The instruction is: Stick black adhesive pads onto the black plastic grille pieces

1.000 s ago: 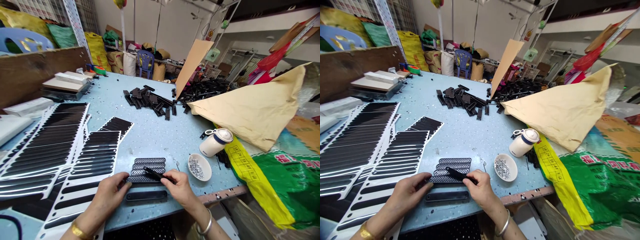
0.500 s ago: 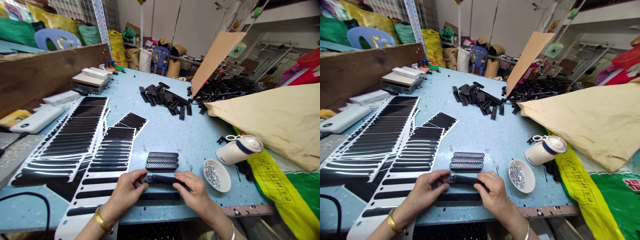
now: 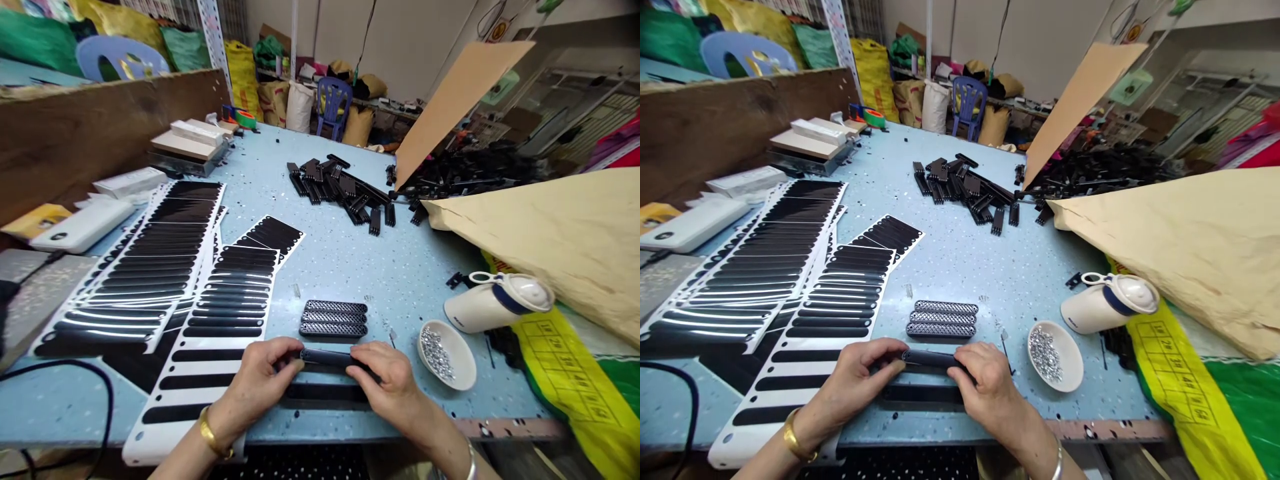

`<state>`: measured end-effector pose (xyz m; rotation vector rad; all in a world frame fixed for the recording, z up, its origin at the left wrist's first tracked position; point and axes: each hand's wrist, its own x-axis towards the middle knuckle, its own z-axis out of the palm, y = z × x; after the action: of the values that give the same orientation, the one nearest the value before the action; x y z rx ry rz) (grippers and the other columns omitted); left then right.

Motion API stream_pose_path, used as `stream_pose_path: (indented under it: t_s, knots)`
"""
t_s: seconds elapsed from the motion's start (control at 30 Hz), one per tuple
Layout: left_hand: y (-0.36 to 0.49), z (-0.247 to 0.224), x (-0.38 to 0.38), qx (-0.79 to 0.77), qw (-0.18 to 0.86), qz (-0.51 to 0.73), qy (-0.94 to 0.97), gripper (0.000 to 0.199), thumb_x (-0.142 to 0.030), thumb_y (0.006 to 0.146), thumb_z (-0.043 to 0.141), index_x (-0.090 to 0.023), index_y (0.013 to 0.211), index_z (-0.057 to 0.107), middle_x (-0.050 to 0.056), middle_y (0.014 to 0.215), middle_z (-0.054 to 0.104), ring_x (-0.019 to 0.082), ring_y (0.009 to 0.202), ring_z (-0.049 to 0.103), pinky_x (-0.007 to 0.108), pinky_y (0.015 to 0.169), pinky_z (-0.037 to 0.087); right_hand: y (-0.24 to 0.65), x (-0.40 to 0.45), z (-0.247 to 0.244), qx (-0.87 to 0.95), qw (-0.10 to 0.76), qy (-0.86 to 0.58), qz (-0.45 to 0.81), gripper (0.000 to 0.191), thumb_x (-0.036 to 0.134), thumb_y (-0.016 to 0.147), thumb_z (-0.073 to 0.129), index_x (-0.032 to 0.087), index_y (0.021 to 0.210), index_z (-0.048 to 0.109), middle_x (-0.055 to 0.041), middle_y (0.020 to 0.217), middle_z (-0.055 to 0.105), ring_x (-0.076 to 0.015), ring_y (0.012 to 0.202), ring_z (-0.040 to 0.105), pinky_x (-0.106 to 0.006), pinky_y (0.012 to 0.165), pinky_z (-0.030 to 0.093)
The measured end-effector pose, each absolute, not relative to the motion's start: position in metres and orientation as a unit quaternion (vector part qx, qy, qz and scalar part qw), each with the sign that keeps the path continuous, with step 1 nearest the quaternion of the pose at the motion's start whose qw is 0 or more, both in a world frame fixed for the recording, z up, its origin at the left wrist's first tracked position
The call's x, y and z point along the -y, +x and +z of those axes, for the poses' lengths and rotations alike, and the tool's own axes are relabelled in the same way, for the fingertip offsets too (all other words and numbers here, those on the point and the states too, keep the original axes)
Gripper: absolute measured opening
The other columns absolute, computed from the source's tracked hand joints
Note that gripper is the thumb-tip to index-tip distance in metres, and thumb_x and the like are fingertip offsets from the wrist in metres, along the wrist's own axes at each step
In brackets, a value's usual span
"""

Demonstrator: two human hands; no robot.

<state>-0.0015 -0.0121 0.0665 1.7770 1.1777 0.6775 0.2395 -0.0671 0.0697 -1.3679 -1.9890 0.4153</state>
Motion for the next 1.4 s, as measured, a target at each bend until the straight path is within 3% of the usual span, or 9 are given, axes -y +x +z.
stream_pose_path:
  t_s: [0.43,0.97,1.2,1.4]
  knots:
    - [-0.0041,0.0607,0.0196,-0.437,0.332,0.359,0.755,0.036,-0.016,0.079,0.06,-0.021,0.115,0.068,0.003,0.091,0.078,0.014,0.068,0.07,0.025,0.064,0.058,0.2374,0.0659,0.0698,0.767,0.341,-0.523,0.147,0.012,0.016,0.087,0.062,0.015,0.094,0.072,-0.0093,0.085,0.074,-0.0237,0.078,0.068,-0.039,0.071,0.055]
    - [-0.0012,0.0613,0.0167,-0.429,0.311,0.332,0.78,0.034,-0.015,0.081,0.058,-0.019,0.113,0.068,0.005,0.095,0.078,0.016,0.074,0.072,0.03,0.068,0.061,0.2367,0.066,0.0693,0.774,0.324,-0.525,0.144,0.012,0.015,0.086,0.062,0.014,0.094,0.072,-0.0095,0.086,0.074,-0.0243,0.077,0.068,-0.041,0.07,0.054]
    - [-0.0006,0.0637,0.0178,-0.434,0.292,0.324,0.789,0.025,-0.017,0.083,0.059,-0.019,0.105,0.07,0.004,0.09,0.078,0.016,0.07,0.072,0.027,0.065,0.059,0.2372,0.0664,0.0683,0.777,0.322,-0.524,0.136,0.012,0.016,0.087,0.062,0.014,0.093,0.072,-0.0102,0.087,0.074,-0.0239,0.077,0.068,-0.04,0.072,0.054]
    - [-0.0014,0.0633,0.0164,-0.396,0.264,0.31,0.823,0.019,-0.017,0.087,0.055,-0.02,0.098,0.071,0.004,0.087,0.077,0.018,0.077,0.073,0.03,0.071,0.059,0.2379,0.0667,0.0679,0.775,0.314,-0.53,0.143,0.013,0.017,0.087,0.061,0.015,0.094,0.072,-0.01,0.088,0.074,-0.0235,0.078,0.068,-0.04,0.073,0.054]
